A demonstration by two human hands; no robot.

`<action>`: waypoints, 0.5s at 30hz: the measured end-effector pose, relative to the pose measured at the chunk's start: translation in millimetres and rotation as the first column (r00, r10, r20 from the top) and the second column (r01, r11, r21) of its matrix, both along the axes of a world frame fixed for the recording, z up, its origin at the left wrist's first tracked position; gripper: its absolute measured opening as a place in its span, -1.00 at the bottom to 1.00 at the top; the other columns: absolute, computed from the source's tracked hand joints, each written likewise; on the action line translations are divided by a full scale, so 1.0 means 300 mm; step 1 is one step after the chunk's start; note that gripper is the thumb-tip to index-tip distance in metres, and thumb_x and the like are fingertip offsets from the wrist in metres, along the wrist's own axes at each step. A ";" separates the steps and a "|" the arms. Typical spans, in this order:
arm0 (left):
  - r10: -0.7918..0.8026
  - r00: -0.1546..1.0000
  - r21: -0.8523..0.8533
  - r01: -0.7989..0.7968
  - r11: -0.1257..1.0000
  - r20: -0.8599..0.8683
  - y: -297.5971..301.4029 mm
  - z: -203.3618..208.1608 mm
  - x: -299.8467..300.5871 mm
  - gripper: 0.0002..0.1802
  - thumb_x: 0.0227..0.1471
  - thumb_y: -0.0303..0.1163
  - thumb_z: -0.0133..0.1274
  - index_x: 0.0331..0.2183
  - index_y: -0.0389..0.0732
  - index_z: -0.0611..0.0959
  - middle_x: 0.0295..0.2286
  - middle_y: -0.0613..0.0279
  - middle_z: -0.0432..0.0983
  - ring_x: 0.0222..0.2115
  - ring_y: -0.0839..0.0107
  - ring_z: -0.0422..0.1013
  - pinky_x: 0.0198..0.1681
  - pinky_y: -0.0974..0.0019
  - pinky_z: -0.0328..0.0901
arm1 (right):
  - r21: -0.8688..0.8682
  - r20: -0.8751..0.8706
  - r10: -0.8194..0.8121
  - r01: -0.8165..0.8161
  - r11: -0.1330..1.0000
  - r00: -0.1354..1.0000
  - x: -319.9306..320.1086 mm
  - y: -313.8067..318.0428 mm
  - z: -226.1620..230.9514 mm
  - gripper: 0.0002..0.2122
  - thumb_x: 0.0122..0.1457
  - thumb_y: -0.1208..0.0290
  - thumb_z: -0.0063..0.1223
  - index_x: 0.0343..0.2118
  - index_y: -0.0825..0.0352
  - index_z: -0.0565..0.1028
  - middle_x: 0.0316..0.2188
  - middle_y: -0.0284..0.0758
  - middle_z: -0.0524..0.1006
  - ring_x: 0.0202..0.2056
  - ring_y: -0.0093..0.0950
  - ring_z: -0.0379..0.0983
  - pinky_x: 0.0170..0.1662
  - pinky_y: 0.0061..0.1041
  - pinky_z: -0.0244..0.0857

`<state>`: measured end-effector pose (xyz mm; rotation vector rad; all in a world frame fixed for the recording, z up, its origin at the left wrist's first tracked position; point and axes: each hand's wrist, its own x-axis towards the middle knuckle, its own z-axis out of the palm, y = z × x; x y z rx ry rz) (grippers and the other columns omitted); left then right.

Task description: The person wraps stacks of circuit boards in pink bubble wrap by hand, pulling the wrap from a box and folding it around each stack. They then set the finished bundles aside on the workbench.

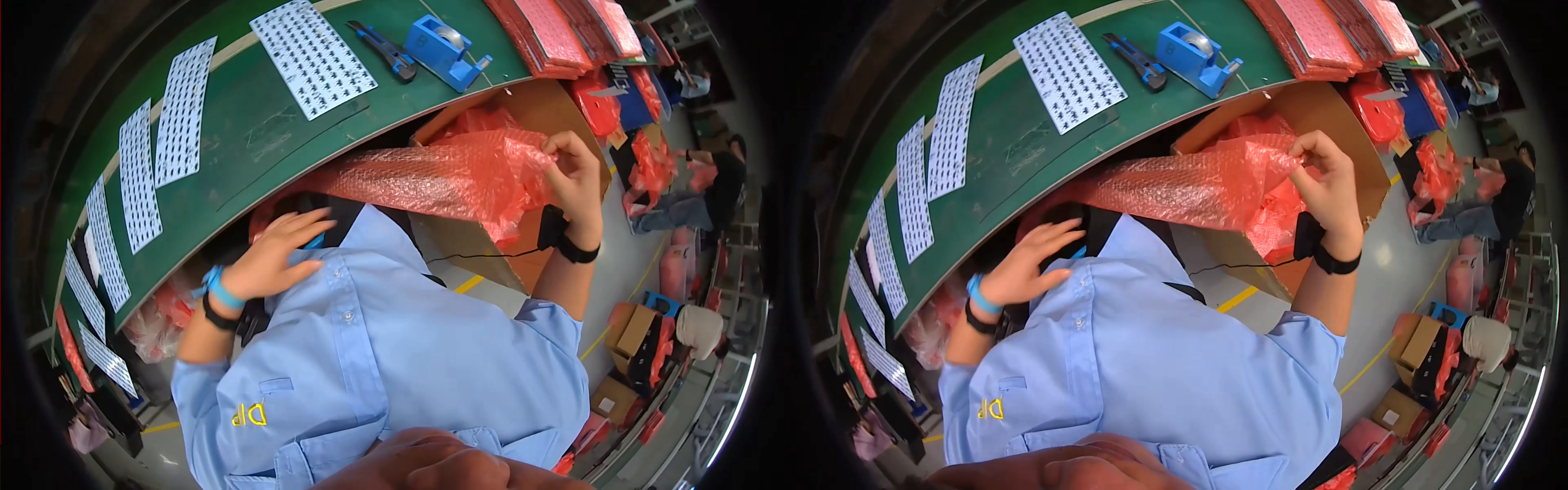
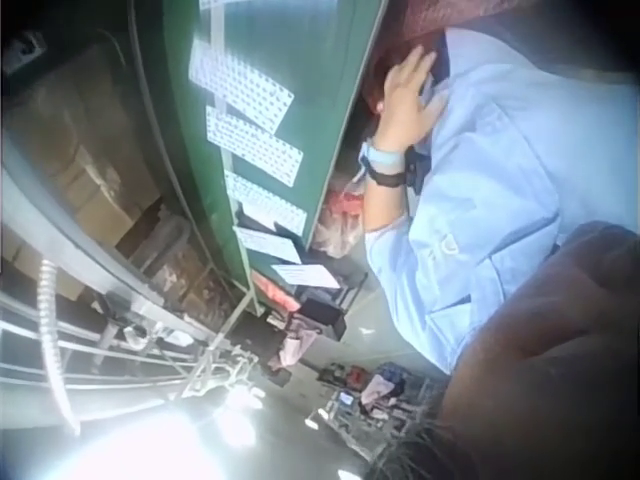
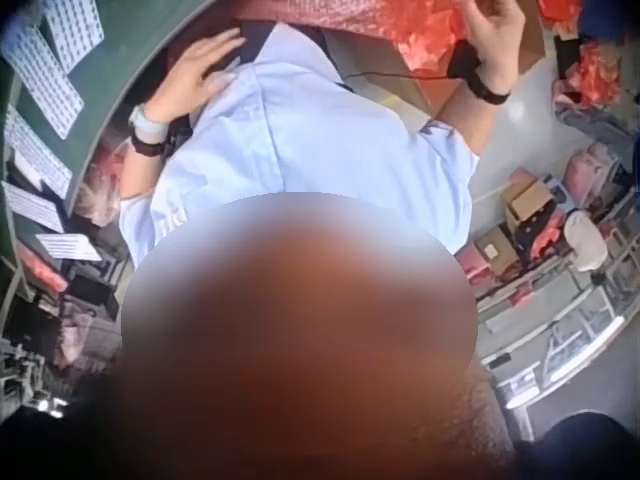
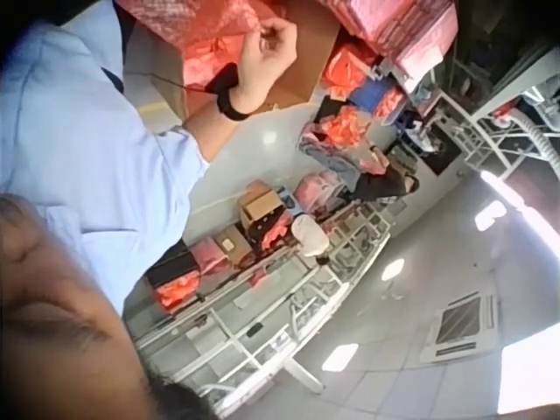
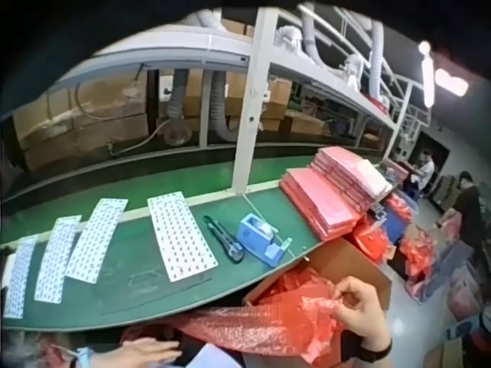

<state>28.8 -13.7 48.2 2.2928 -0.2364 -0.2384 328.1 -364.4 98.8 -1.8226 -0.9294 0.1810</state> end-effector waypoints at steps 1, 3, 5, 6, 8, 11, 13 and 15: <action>-0.025 0.996 -0.082 0.032 0.996 0.085 -0.032 0.005 0.065 -0.21 -0.12 -0.22 0.25 0.13 -0.28 0.36 0.15 -0.17 0.21 0.17 -0.10 0.13 0.20 0.00 0.08 | -0.002 0.003 0.023 -0.023 1.000 1.000 -0.038 0.037 0.049 -0.87 0.06 0.72 0.01 -0.33 0.38 0.42 -0.40 -0.52 0.38 -0.33 -0.72 0.31 -0.23 -0.72 0.19; 0.007 0.968 -0.174 0.038 0.984 0.252 -0.095 -0.002 0.192 -0.18 -0.11 -0.17 0.26 0.14 -0.28 0.35 0.16 -0.16 0.18 0.19 -0.07 0.11 0.20 0.02 0.07 | 0.055 0.054 0.019 -0.022 0.998 0.998 -0.112 0.120 0.138 -0.88 0.01 0.67 0.06 -0.36 0.39 0.44 -0.44 -0.49 0.39 -0.38 -0.75 0.27 -0.30 -0.74 0.17; 0.076 0.906 -0.235 0.027 0.972 0.417 -0.180 -0.004 0.305 -0.21 -0.10 -0.19 0.27 0.13 -0.26 0.37 0.12 -0.16 0.23 0.15 -0.04 0.18 0.17 0.05 0.12 | 0.094 0.091 0.033 -0.042 0.995 0.995 -0.149 0.202 0.183 -0.88 -0.01 0.65 0.09 -0.37 0.39 0.46 -0.47 -0.47 0.40 -0.41 -0.76 0.26 -0.33 -0.75 0.15; 0.084 0.882 -0.253 0.041 0.967 0.464 -0.193 0.001 0.324 -0.24 -0.09 -0.21 0.27 0.12 -0.26 0.38 0.10 -0.17 0.27 0.13 -0.04 0.22 0.15 0.06 0.16 | 0.067 0.159 -0.028 0.018 0.998 0.987 -0.162 0.235 0.196 -0.87 -0.01 0.66 0.11 -0.36 0.40 0.46 -0.47 -0.46 0.42 -0.39 -0.72 0.29 -0.30 -0.72 0.18; 0.088 0.919 -0.336 0.051 0.940 0.385 -0.197 0.010 0.335 -0.32 -0.05 -0.27 0.24 0.10 -0.26 0.41 0.03 -0.12 0.37 0.04 0.04 0.33 0.07 0.12 0.25 | 0.031 0.292 -0.141 0.138 0.990 0.946 -0.174 0.292 0.224 -0.84 -0.03 0.68 0.13 -0.34 0.43 0.47 -0.48 -0.44 0.44 -0.37 -0.65 0.35 -0.25 -0.65 0.24; 0.073 0.997 -0.668 -0.067 0.741 -0.019 -0.137 0.000 0.297 -0.52 0.07 -0.41 0.13 0.04 -0.25 0.48 -0.11 0.10 0.52 -0.17 0.31 0.49 -0.10 0.30 0.38 | -0.080 0.581 -0.012 0.071 0.994 0.814 -0.139 0.336 0.296 -0.83 -0.10 0.66 0.19 -0.38 0.41 0.49 -0.50 -0.37 0.48 -0.42 -0.56 0.38 -0.26 -0.59 0.27; 0.177 0.983 -0.778 -0.153 0.609 -0.055 0.003 0.013 0.206 -0.63 0.13 -0.46 0.06 0.00 -0.26 0.51 -0.16 0.28 0.54 -0.22 0.50 0.48 -0.14 0.39 0.40 | -0.129 0.692 0.058 0.044 0.991 0.719 -0.120 0.346 0.303 -0.82 -0.13 0.64 0.21 -0.40 0.40 0.50 -0.50 -0.33 0.49 -0.44 -0.51 0.40 -0.26 -0.56 0.29; 0.356 0.933 -0.769 -0.266 0.582 -0.053 0.138 0.102 0.083 -0.66 0.17 -0.42 0.02 -0.02 -0.28 0.52 -0.16 0.32 0.53 -0.19 0.55 0.45 -0.12 0.41 0.38 | -0.406 0.380 0.404 -0.242 0.881 0.832 -0.096 0.358 0.281 -0.83 -0.17 0.60 0.23 -0.45 0.37 0.50 -0.51 -0.29 0.50 -0.47 -0.41 0.41 -0.25 -0.51 0.31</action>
